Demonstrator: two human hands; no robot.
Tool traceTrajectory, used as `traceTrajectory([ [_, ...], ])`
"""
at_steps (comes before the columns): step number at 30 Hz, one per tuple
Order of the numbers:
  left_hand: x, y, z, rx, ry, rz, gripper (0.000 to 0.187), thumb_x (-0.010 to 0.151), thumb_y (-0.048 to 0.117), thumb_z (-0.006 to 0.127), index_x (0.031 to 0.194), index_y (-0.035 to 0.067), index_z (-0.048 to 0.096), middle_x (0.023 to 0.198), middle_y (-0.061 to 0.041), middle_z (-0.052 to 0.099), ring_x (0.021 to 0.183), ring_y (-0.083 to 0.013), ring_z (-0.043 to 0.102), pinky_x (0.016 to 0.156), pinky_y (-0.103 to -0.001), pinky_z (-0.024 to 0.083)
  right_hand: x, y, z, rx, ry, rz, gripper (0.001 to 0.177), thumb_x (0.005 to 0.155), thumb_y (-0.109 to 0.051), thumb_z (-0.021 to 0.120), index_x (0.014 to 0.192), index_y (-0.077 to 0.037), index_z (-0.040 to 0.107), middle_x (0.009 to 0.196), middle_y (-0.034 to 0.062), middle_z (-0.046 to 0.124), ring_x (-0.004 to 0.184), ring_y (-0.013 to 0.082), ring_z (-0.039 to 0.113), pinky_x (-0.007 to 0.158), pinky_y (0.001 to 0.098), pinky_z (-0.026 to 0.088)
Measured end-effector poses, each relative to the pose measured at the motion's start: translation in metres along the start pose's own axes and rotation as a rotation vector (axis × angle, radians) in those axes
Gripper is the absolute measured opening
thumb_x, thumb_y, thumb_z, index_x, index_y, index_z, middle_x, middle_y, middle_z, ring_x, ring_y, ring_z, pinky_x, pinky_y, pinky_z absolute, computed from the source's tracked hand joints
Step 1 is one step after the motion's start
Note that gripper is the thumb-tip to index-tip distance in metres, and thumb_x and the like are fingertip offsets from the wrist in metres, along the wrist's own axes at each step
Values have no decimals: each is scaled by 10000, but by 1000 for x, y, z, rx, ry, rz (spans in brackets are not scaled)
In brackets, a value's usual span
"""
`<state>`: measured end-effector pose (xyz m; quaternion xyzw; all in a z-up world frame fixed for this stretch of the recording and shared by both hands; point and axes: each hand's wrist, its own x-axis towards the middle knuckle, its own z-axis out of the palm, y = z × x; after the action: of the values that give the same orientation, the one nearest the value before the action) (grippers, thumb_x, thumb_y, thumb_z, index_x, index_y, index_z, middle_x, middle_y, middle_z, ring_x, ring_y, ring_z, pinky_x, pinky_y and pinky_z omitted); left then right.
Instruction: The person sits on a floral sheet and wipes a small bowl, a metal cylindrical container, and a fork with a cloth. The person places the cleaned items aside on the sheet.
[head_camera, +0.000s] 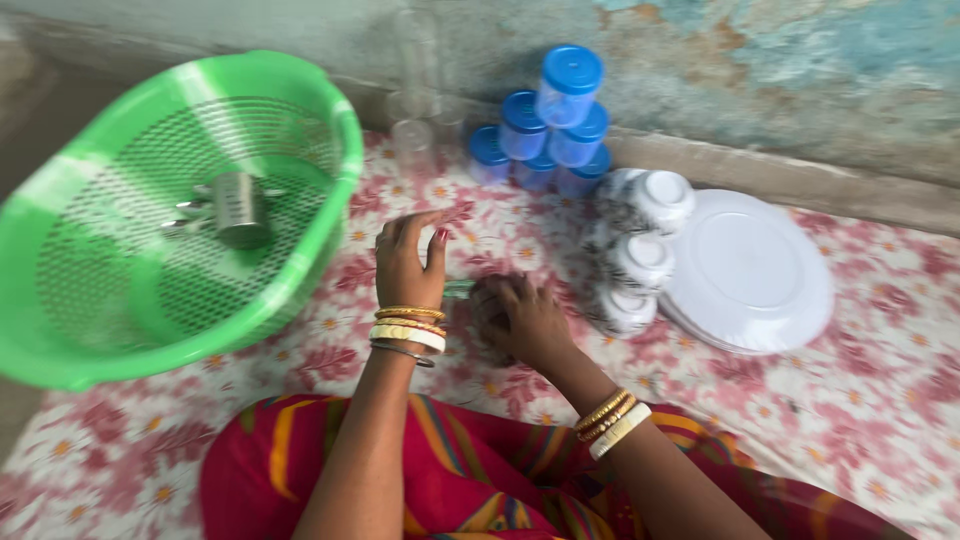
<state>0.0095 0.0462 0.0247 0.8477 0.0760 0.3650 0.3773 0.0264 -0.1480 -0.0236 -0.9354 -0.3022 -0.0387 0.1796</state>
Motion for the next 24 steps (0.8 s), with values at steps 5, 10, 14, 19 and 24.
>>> traceTrajectory([
  [5,32,-20,-43,57,139,99,264,927,101,681,1187,141,692,1154,-97,688,1105,-341,626,985,-479,497,-5,-8,23,-112,-180,191,531,834,-232,669,1357,-306,624,1368,-36,632,1172,324,585,987,508,488],
  [10,78,-105,-87,367,124,-78,309,955,306,776,1198,132,699,1107,-196,676,1054,-416,619,915,-537,484,8,2,33,-149,-215,220,361,921,-208,592,1258,-283,696,1161,9,734,1062,309,663,889,464,549],
  [14,119,-188,-123,638,-134,-546,687,916,584,743,1360,100,544,1249,-322,567,1110,-507,597,929,-592,504,21,9,32,-118,-273,242,317,950,-227,582,1209,-321,738,1021,72,756,1011,319,693,870,433,567],
  [19,164,-287,-126,744,-408,-773,952,916,673,657,1523,11,341,1490,-320,439,1331,-474,510,1096,-551,454,23,7,32,-70,-281,307,363,898,-193,622,1203,-344,748,1020,83,752,1017,312,694,873,439,564],
  [24,173,-357,-87,893,-727,-839,1168,842,708,680,1637,79,100,1681,-256,189,1530,-412,296,1260,-507,275,22,2,29,-79,-263,328,341,911,-200,636,1198,-341,754,1005,93,756,1007,314,694,879,433,565],
])
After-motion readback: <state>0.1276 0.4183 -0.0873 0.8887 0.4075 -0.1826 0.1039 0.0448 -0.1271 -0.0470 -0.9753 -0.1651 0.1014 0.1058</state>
